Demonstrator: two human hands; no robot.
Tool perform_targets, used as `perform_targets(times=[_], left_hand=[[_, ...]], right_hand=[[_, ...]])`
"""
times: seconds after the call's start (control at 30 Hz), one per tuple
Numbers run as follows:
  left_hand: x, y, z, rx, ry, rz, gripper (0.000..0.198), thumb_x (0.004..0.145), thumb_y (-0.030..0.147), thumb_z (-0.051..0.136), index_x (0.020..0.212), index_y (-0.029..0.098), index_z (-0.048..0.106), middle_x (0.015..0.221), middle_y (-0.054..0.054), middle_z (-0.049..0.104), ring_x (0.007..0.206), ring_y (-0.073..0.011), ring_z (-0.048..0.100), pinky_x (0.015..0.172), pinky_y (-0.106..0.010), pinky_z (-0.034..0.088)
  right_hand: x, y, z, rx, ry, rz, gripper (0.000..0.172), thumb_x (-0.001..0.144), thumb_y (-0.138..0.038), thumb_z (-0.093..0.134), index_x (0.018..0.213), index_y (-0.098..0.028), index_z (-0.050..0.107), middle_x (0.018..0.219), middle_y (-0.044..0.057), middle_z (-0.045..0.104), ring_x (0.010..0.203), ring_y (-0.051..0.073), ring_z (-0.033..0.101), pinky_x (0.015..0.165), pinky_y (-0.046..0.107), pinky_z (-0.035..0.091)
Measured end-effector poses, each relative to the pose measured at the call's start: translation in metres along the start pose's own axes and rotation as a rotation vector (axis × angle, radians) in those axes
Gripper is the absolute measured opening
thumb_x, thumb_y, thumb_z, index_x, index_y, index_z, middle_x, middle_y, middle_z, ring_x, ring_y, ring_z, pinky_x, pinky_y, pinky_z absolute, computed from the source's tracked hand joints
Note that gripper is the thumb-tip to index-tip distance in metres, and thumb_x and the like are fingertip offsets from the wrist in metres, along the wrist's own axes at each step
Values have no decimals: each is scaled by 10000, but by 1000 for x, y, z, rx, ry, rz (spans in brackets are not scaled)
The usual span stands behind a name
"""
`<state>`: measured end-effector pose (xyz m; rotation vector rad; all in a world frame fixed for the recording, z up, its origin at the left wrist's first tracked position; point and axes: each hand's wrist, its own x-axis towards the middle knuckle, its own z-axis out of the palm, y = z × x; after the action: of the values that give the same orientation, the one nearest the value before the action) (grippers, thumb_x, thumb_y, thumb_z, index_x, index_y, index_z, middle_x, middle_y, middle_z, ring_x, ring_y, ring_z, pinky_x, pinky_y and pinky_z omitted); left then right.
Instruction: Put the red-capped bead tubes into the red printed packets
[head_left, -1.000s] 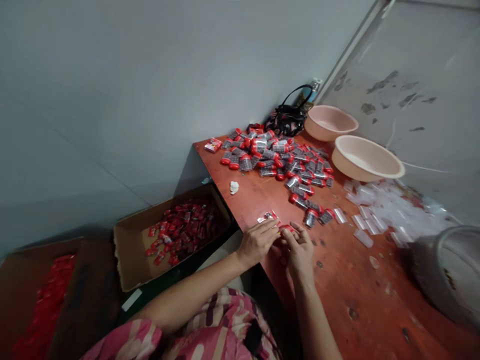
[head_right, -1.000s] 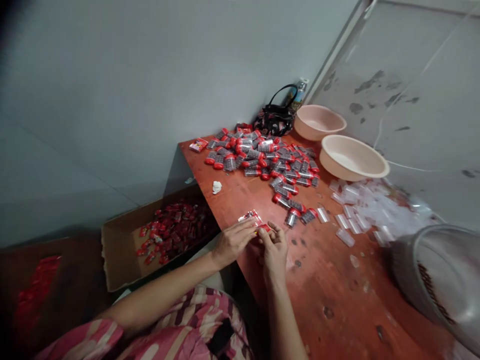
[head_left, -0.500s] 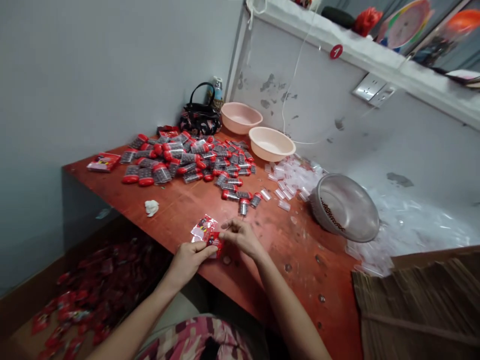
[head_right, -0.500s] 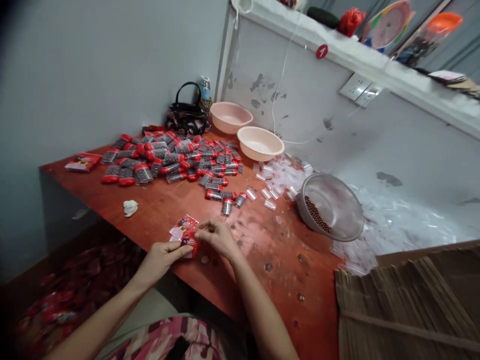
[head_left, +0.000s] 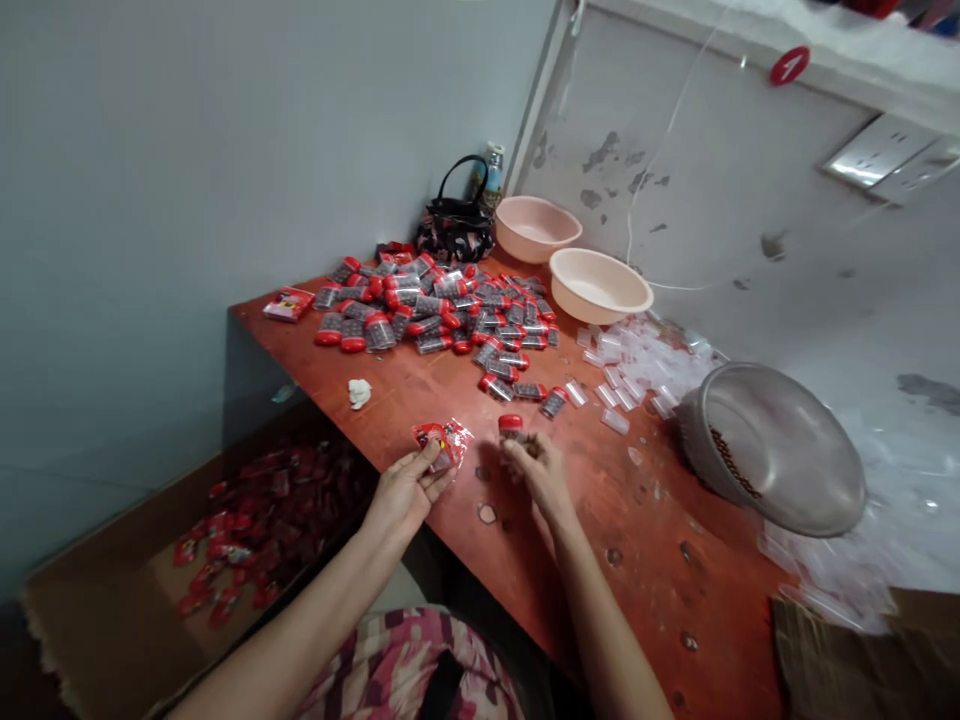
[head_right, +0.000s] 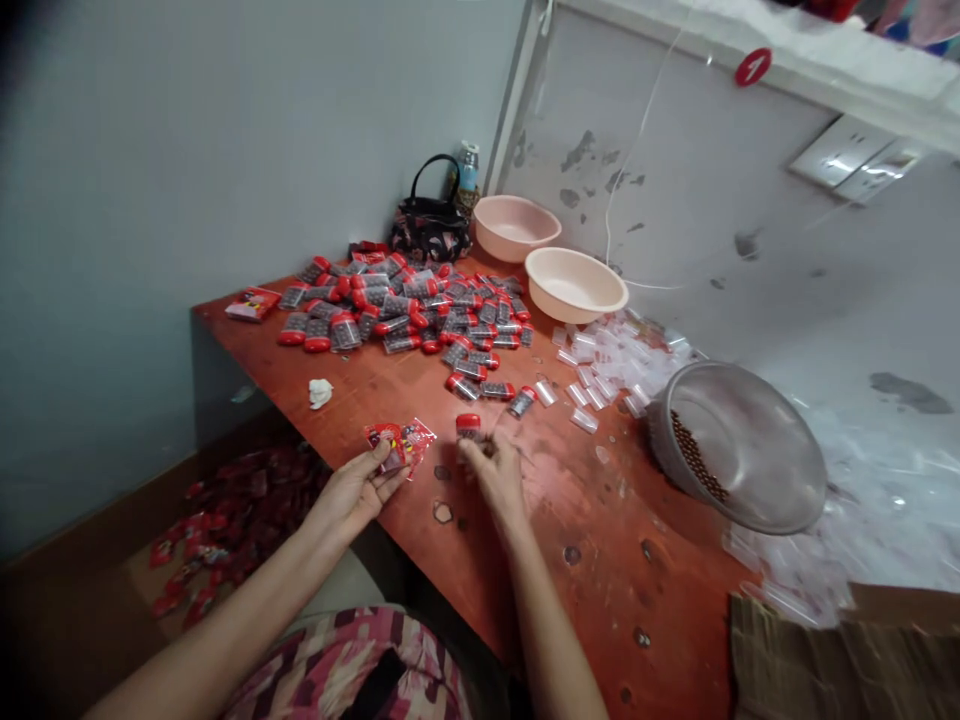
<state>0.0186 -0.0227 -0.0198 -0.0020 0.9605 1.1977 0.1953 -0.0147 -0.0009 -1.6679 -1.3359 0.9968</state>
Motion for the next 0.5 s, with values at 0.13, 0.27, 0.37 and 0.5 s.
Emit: perform_targets(times=[0.13,0.27,0.37,0.5], left_hand=[[6,-4,2,-90,24,16,37,698,123,622,690,106,590,644,-61,656,595,-157,635,602,-290,546],[2,-8,10,-114,-39,21,42,698,126,621,681,111,586,624,-51,645,571,-147,625,559,-253,535],[-6,-10,17,-112,-79,43,52,694,109,620,659,107,581,596,-37,632,519,-127,603,510,-225,515],[-11,-12,21,-87,-93,92,69,679,121,637,649,103,578,569,-26,620,498,-111,585,499,-203,492]], right_hand=[[-61,-4,24,329,-117,9,173,774,-314,532,872,-172,522,638,-5,591,499,103,507,452,198,410],[-83,-4,42,300,-66,39,165,766,-299,556,875,-179,523,671,-7,594,530,102,517,454,192,416],[-81,0,48,271,-24,29,162,766,-297,558,875,-181,525,712,-1,605,553,104,533,483,201,434],[-80,4,48,258,2,3,167,764,-302,561,873,-181,524,734,4,612,573,115,550,497,210,447]])
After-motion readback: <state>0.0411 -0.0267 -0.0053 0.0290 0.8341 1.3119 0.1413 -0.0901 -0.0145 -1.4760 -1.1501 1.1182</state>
